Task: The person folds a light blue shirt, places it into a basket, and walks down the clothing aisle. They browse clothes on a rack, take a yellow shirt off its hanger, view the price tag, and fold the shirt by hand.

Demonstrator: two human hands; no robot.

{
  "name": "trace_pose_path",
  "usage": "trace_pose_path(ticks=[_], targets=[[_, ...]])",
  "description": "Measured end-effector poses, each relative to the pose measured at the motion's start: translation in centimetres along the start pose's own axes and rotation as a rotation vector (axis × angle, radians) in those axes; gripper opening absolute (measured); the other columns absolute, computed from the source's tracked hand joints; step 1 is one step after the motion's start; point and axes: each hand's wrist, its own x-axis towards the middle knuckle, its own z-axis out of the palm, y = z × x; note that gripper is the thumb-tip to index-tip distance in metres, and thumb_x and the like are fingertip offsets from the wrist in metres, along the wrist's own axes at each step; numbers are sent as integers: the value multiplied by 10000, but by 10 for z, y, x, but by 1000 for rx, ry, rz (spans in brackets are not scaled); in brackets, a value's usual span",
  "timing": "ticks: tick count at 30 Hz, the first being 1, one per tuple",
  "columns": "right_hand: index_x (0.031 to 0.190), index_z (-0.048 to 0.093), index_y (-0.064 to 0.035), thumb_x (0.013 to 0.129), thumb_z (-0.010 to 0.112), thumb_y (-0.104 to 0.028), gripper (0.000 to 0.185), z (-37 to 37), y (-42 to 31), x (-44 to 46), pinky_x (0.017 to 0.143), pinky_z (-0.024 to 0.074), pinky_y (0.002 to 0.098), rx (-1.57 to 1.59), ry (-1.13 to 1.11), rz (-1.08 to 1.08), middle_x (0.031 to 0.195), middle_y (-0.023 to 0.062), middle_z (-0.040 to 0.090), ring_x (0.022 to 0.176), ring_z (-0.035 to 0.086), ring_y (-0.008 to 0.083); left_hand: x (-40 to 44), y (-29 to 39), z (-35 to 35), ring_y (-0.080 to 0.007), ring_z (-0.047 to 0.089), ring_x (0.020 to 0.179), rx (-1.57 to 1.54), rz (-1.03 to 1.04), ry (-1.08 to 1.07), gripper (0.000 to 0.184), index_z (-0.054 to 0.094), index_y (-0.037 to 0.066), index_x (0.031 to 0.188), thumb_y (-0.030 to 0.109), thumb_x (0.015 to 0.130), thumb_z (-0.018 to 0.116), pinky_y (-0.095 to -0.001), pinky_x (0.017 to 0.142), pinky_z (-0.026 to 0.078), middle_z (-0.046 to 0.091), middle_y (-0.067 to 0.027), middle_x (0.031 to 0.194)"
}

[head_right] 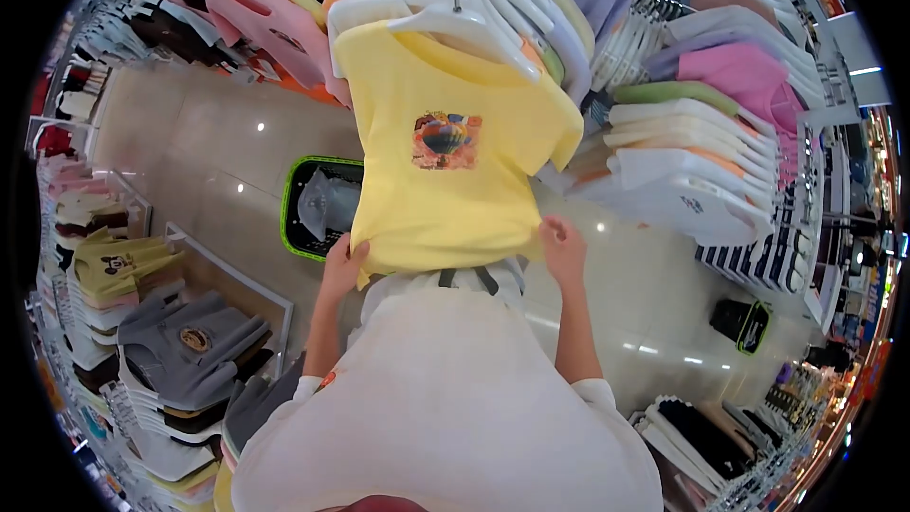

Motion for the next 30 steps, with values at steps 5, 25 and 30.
trace_pose_path(ticks=[5, 25, 30], targets=[[1235, 599, -25, 880, 697, -157, 391, -23, -115, 62, 923, 493, 358, 144, 273, -392, 1149, 126, 676, 1061, 648, 249, 14, -41, 21, -196, 694, 863, 21, 30, 173, 253, 619, -26, 1076, 165, 919, 675, -310, 775, 527, 712, -117, 963], [1227, 474, 31, 1011, 537, -333, 427, 8, -151, 30, 810, 485, 429, 51, -70, -364, 1085, 241, 634, 966, 628, 406, 13, 123, 68, -234, 682, 1016, 69, 373, -54, 308, 618, 21, 1176, 225, 949, 654, -360, 854, 548, 675, -129, 1093], [1262, 459, 33, 1037, 490, -312, 413, 12, -122, 7, 837, 477, 404, 87, -57, -384, 1085, 229, 637, 972, 627, 360, 31, 228, 79, -387, 495, 1233, 75, 920, 143, 352, 565, 82, 1226, 139, 893, 659, -436, 1025, 420, 525, -173, 1303]])
